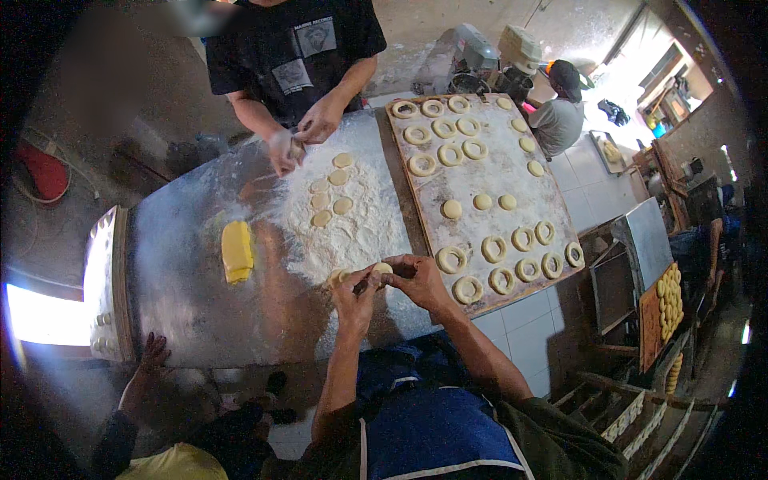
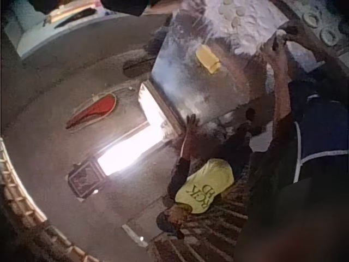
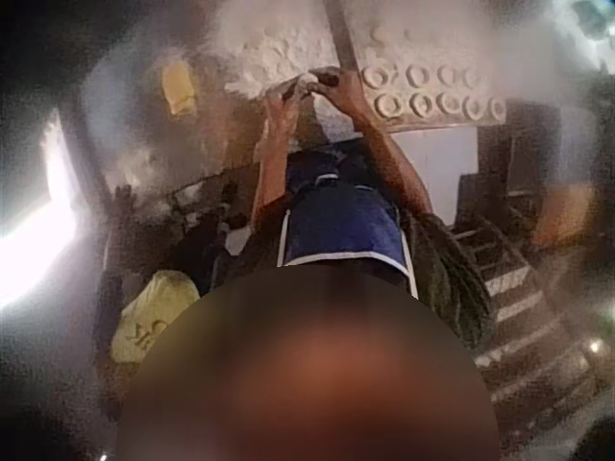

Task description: The person shapes small round dough pieces into rings by hand and places them on a floured wooden board. Other workers are visible in the background performing similar tasks in a bakery setting.

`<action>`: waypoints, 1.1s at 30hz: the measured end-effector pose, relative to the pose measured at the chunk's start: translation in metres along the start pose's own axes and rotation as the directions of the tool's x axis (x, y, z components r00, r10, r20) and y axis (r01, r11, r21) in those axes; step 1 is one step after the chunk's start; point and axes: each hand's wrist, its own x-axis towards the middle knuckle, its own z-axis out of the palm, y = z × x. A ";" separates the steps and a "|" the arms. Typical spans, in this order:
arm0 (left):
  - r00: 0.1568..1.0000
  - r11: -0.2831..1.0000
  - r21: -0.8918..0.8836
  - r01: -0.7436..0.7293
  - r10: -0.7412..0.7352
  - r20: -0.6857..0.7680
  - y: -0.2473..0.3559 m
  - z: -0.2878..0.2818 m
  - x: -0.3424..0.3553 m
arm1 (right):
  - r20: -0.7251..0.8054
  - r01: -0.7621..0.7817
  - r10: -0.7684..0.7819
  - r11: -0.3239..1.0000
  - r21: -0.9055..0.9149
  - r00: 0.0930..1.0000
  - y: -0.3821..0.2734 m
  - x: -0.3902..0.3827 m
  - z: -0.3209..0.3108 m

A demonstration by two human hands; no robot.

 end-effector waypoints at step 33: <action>0.945 0.946 0.034 -0.323 0.324 -0.039 0.015 0.224 0.044 | -0.366 -0.102 0.130 0.990 0.095 0.922 -0.004 -0.029 -0.158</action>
